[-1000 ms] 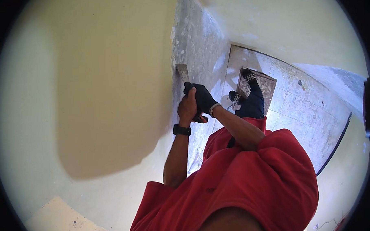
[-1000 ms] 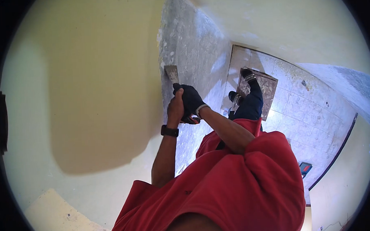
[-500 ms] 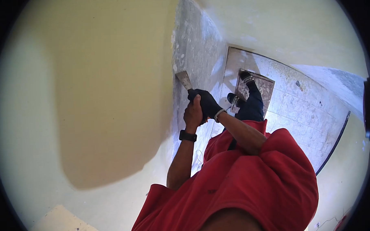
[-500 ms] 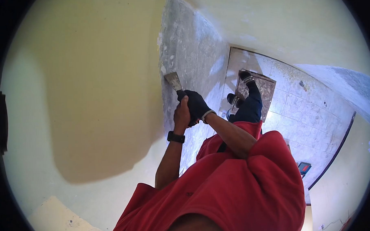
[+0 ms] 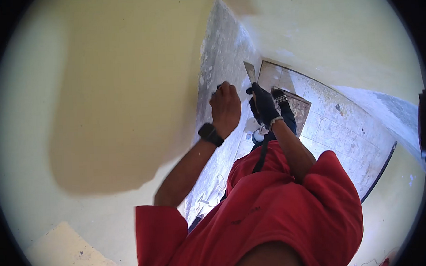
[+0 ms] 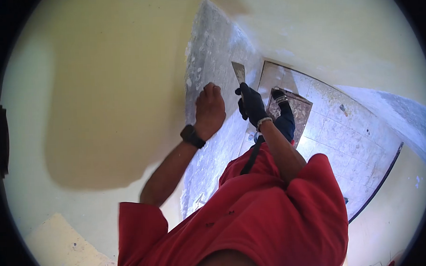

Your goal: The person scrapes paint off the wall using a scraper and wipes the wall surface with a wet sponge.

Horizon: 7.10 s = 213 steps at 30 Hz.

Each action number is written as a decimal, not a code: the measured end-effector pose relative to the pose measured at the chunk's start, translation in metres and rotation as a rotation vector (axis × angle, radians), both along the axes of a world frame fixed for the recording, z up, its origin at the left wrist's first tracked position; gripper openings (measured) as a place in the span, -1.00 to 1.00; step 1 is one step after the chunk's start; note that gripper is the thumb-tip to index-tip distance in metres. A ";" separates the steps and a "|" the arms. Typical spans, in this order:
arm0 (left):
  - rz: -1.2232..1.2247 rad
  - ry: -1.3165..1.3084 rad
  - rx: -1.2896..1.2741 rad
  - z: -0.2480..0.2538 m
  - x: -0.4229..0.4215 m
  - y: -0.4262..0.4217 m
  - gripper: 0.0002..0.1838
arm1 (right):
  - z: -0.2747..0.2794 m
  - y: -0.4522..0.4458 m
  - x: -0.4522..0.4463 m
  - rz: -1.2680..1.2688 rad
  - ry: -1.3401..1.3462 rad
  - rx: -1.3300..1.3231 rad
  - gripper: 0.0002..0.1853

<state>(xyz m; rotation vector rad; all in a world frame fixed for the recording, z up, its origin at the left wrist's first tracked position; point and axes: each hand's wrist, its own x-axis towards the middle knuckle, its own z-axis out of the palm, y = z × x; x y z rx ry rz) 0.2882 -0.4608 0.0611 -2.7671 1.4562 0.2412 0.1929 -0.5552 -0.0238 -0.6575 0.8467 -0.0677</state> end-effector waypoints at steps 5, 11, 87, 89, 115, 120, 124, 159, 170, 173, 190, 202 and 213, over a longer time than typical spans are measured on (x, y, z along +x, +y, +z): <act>-0.462 -0.501 0.463 -0.011 0.070 -0.022 -0.67 | -0.013 -0.009 -0.038 0.028 0.058 0.037 -0.48; -0.676 -0.729 0.256 0.020 0.168 -0.159 -0.71 | -0.068 -0.025 -0.080 -0.042 0.144 0.081 -0.53; 0.986 1.078 -0.714 -0.015 -0.018 0.096 -0.57 | 0.031 0.088 0.022 0.272 -0.318 -0.251 -0.60; 1.039 0.775 -0.499 -0.001 -0.023 0.085 -0.32 | 0.028 0.101 0.031 0.122 -0.322 -0.326 -0.58; 0.827 0.660 0.054 -0.023 0.010 0.067 -0.24 | 0.014 0.090 0.042 0.253 -0.138 0.026 -0.76; 0.827 0.583 0.081 -0.033 0.009 0.069 -0.27 | -0.011 0.098 0.046 0.274 -0.207 -0.281 -0.78; 0.826 0.542 0.057 -0.030 0.013 0.061 -0.29 | -0.014 0.097 0.049 0.276 -0.219 -0.367 -0.78; 0.853 0.563 -0.060 -0.048 -0.001 0.052 -0.38 | -0.026 0.086 0.043 0.362 -0.098 -0.698 -0.80; 0.712 0.523 -0.093 -0.079 0.004 0.074 -0.35 | -0.049 0.100 0.045 0.354 -0.129 -1.021 -0.81; 0.760 0.571 -0.099 -0.059 0.001 0.060 -0.34 | -0.023 0.077 0.047 0.438 -0.059 -0.685 -0.81; 0.840 0.514 -0.117 -0.042 0.004 0.049 -0.38 | -0.051 0.093 0.054 0.273 -0.260 -1.221 -0.80; 0.811 0.499 -0.107 -0.063 0.001 0.061 -0.39 | -0.052 0.089 0.055 0.266 -0.193 -1.034 -0.80; 0.829 0.497 -0.192 -0.042 0.001 0.045 -0.41 | -0.025 0.076 0.053 0.386 -0.183 -0.924 -0.82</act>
